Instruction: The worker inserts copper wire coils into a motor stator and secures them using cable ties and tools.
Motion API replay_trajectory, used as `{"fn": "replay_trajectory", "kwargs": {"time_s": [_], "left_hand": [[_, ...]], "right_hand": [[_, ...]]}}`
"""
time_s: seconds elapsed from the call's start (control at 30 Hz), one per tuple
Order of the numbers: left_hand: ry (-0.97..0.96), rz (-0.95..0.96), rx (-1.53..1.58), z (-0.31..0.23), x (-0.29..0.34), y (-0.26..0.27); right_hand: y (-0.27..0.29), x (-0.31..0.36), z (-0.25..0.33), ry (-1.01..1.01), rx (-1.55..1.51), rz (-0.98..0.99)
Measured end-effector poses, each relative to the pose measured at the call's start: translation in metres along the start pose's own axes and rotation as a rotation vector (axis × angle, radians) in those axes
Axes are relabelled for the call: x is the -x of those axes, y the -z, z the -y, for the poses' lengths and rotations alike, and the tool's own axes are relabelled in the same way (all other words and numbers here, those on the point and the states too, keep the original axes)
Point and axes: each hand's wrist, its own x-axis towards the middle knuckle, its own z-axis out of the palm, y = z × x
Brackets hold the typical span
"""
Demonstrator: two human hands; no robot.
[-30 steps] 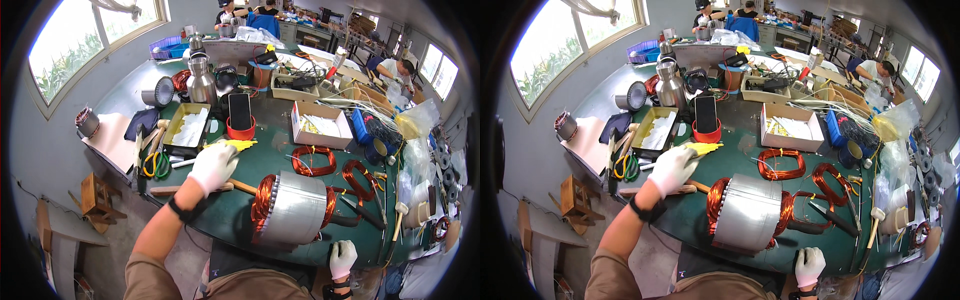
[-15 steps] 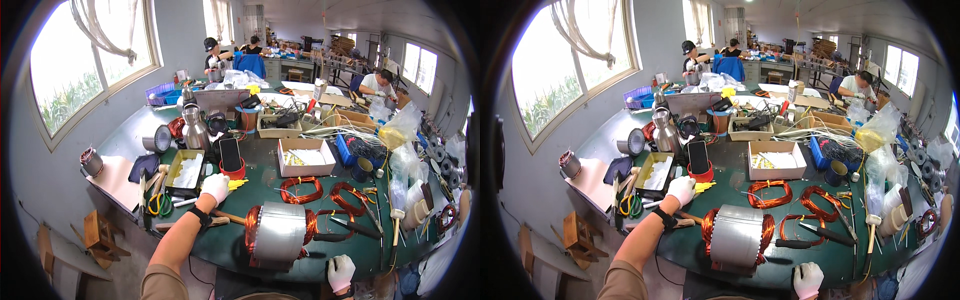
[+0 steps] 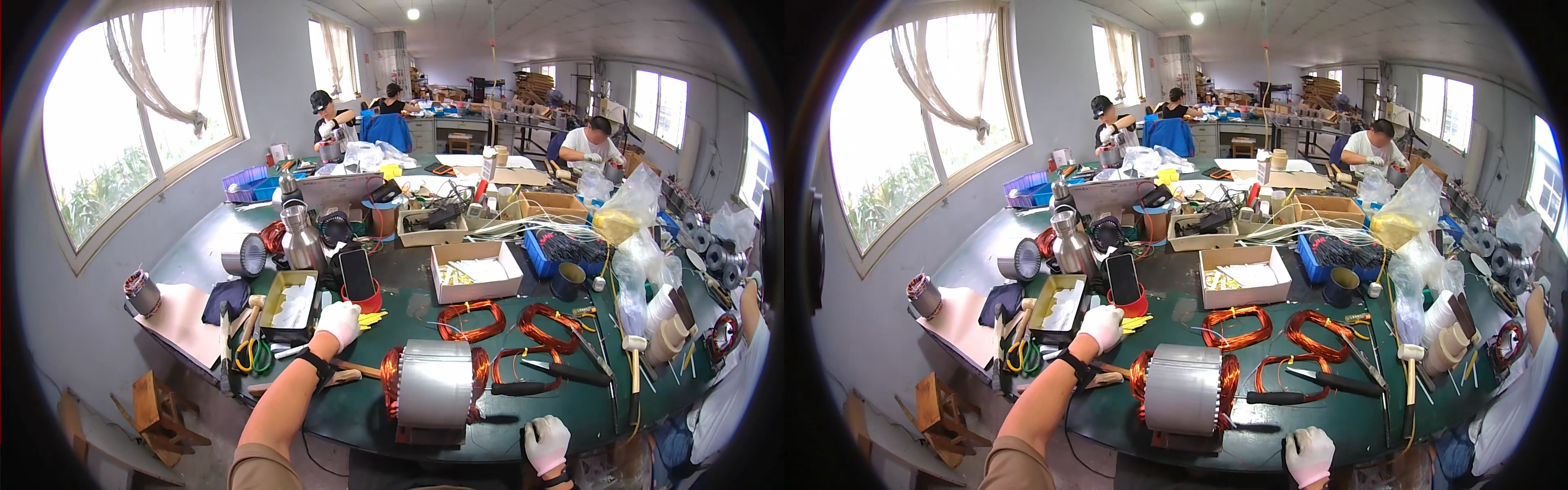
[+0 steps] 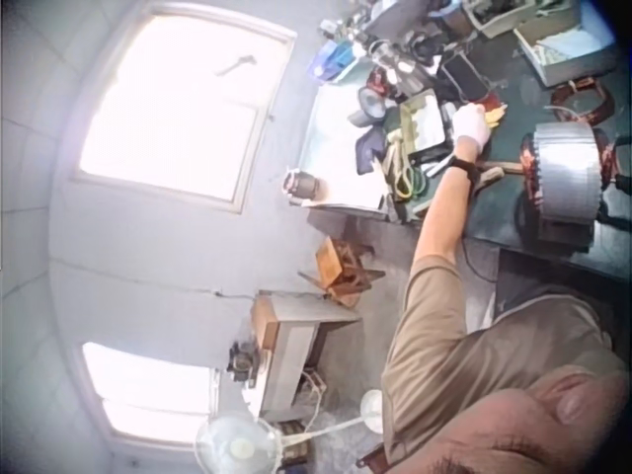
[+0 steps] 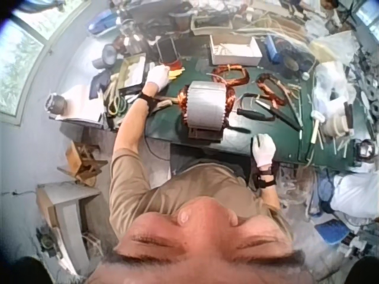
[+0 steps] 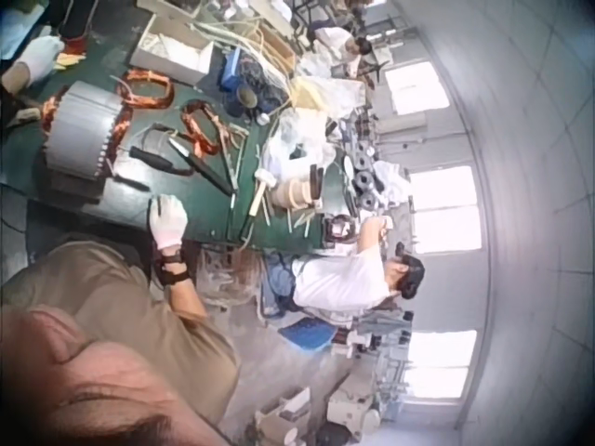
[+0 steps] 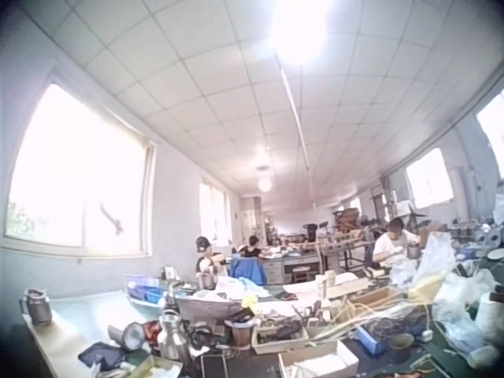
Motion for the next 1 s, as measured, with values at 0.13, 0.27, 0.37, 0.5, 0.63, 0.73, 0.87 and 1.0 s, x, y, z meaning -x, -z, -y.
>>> {"fn": "replay_trajectory", "kwargs": {"time_s": [0.13, 0.27, 0.37, 0.5, 0.63, 0.73, 0.87, 1.0], "left_hand": [[0.006, -0.127, 0.104, 0.000, 0.004, 0.005], [0.091, -0.274, 0.478, -0.017, 0.012, 0.029], [0.024, -0.415, 0.614, -0.012, 0.042, 0.049], [-0.040, -0.543, 0.760, -0.042, 0.114, 0.110], [-0.361, -0.524, 0.648, -0.110, 0.151, 0.166], [-0.568, -0.443, 0.618, -0.152, 0.176, 0.174], [-0.636, -0.340, 0.776, -0.165, 0.192, 0.162], [-0.616, -0.332, 0.799, -0.164, 0.197, 0.143]], "right_hand": [[-0.001, 0.003, 0.000, 0.010, -0.006, -0.028], [0.001, 0.006, -0.011, -0.039, 0.002, 0.001], [0.002, 0.000, -0.010, -0.065, -0.171, -0.005], [0.030, -0.021, 0.018, -0.104, -0.331, 0.023], [0.067, -0.063, 0.057, 0.039, -0.495, 0.023], [0.080, -0.087, 0.099, 0.162, -0.718, 0.103], [0.069, -0.088, 0.122, 0.230, -0.857, 0.152], [0.064, -0.073, 0.118, 0.085, -0.904, 0.280]]}}
